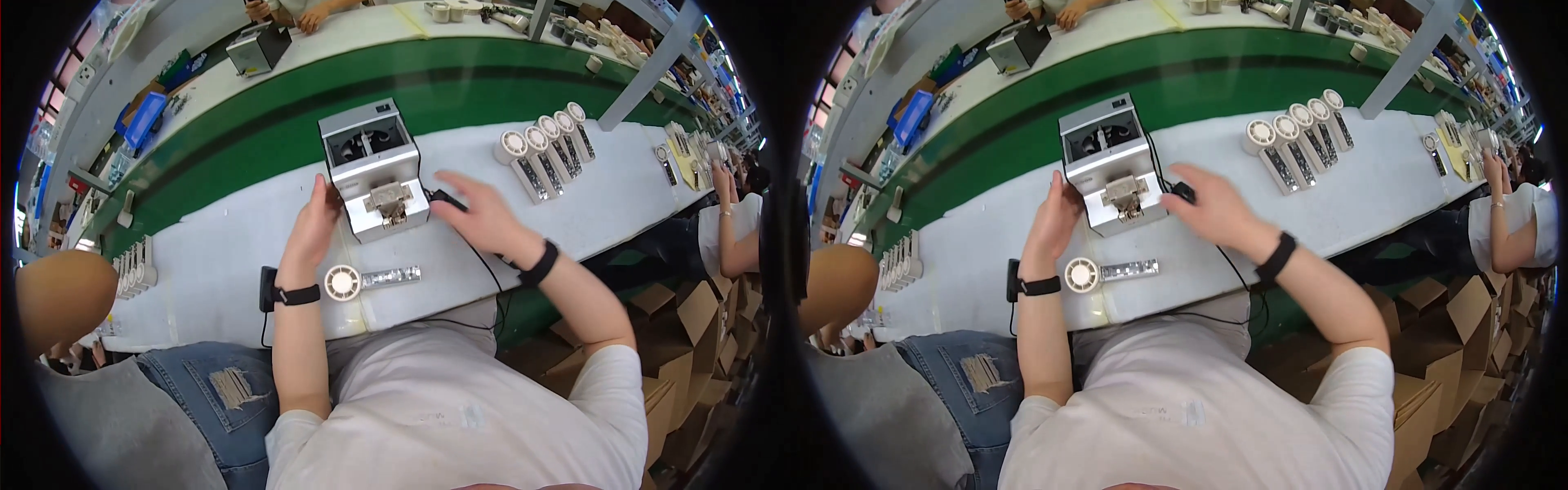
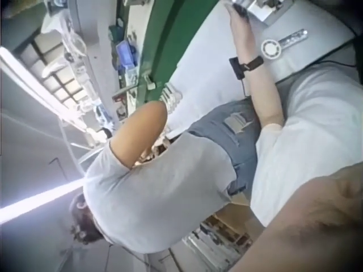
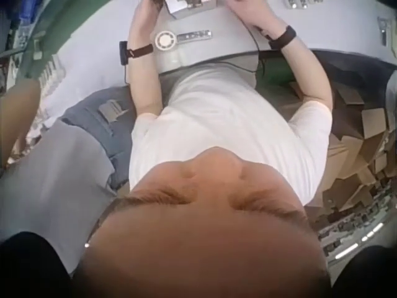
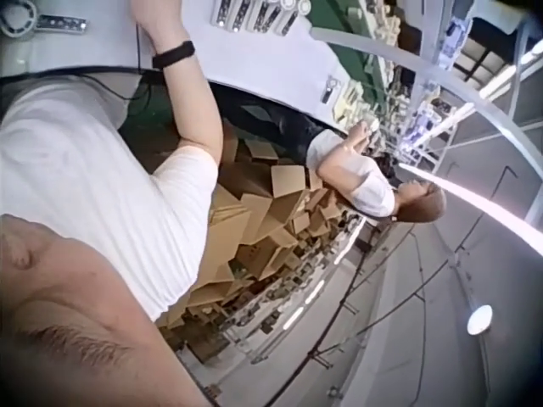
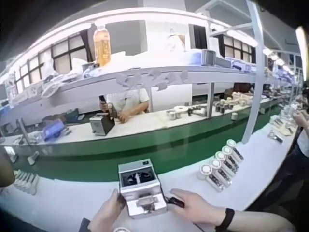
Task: The person fits a circuit board into a plastic housing and uses a power screwdriver to fasten it with screws. They repeatedly pick up screws from a dispenser, drive them into the assembly, and place the finished unit on the table.
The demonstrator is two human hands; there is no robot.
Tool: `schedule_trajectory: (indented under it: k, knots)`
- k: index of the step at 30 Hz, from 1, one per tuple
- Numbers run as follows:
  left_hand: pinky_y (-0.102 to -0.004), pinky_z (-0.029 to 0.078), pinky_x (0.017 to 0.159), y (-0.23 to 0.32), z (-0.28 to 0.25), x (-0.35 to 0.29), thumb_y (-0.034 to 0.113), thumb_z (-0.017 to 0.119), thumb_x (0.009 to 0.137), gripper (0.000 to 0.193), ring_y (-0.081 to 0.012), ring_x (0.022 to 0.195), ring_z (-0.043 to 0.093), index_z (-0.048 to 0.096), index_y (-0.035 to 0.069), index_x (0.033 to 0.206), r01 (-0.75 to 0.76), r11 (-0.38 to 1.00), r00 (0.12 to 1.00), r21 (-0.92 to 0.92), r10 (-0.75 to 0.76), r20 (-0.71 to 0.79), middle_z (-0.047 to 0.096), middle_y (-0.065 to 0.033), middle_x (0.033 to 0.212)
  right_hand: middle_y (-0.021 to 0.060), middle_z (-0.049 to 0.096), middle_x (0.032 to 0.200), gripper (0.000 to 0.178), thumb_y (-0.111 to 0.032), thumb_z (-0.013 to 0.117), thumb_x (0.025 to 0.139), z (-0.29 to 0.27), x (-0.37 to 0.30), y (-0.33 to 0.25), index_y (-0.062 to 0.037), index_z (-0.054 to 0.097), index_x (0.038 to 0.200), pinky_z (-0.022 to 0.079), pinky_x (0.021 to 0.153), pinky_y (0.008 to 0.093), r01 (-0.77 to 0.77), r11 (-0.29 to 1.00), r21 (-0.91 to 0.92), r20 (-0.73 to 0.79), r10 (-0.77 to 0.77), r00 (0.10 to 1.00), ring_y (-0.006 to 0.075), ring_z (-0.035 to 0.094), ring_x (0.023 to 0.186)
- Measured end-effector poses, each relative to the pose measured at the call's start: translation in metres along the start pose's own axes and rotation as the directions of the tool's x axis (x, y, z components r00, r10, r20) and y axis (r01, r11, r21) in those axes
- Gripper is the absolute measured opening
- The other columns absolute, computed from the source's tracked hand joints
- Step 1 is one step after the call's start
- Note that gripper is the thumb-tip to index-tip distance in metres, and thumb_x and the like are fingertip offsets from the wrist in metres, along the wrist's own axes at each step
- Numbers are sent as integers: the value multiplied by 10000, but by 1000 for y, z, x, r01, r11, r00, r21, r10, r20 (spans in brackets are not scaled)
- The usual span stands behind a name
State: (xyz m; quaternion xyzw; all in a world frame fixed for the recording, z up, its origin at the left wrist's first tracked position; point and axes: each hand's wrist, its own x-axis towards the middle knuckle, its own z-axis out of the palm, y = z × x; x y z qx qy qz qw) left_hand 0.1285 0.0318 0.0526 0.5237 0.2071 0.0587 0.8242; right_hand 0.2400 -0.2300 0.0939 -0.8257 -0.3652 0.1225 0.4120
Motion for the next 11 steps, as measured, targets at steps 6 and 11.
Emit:
schedule_trajectory:
  k: [6,11]
  knots:
    - [-348,395,1092,-14,-36,-84,421,631,959,625,-256,1228,567,494,1,1401,-163,703,987,692,123,108,606,-136,1328,226,666,1051,556,-247,758,815,-46,-59,19,47,584,1254,518,871,422,-180,847,-500,133,281,950,369,643,972]
    - [-364,379,1108,-12,-23,-107,401,724,906,640,-257,1227,569,502,113,1433,-173,518,968,838,-66,240,607,-129,1335,218,670,1036,549,-248,763,811,-33,-77,33,37,595,1249,517,868,417,-228,864,-448,142,321,936,379,642,961]
